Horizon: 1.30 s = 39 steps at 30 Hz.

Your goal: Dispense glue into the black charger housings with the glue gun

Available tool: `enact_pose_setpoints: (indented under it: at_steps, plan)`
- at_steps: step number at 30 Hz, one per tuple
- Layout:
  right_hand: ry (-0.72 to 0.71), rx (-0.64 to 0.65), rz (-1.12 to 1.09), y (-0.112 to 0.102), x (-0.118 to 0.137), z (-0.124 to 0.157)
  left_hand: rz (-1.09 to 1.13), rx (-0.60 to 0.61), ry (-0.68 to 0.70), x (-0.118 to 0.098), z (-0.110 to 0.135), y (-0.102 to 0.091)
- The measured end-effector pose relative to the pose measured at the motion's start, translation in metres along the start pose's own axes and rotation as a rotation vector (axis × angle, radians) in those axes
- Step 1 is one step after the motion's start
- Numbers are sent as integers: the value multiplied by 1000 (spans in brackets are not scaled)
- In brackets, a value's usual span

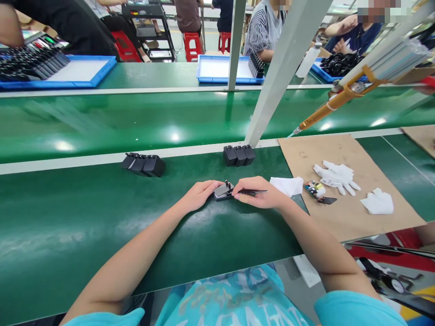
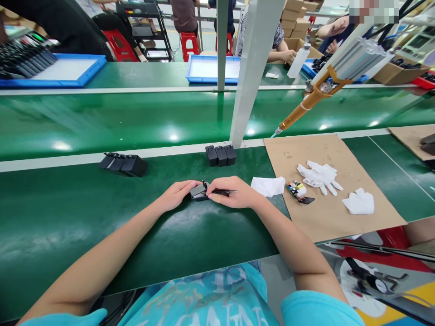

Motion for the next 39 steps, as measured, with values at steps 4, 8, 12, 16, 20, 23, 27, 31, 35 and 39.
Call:
enact_pose_setpoints:
  at_steps: [4, 8, 12, 16, 20, 23, 27, 31, 35, 39]
  plan:
    - [95, -74, -21, -12, 1, 3, -4, -3, -27, 0, 0, 0]
    - [136, -67, -69, -13, 1, 4, 37, -14, -27, 1, 0, 0]
    - [279, -176, -143, -23, -10, 5, 131, -82, 69, -9, 2, -2]
    - [451, -344, -24, -40, -27, 6, -76, -178, 171, -28, 8, 2]
    - [524, -339, 153, -41, -39, 3, -243, -185, 265, -40, 11, 12]
    - [575, -331, 212, -41, -44, 2, -307, -187, 282, -41, 11, 12]
    - [711, -222, 302, -40, -47, 5, -365, -151, 361, -44, 12, 9]
    - [762, -162, 424, -40, -50, 6, -447, -136, 569, -51, 18, 12]
    - [740, -145, 462, -38, -54, 5, -554, -202, 653, -51, 21, 20]
    - [734, -145, 476, -37, -55, 6, -543, -279, 609, -50, 20, 24]
Point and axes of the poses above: each hand's wrist, its own z-axis away from the middle knuckle, its own y-axis out of the palm, x = y × z, the point moved 5 cm from there along -z, towards the middle knuckle, and after that the axes turned 5 degrees about -x, right-handed, at the moved point
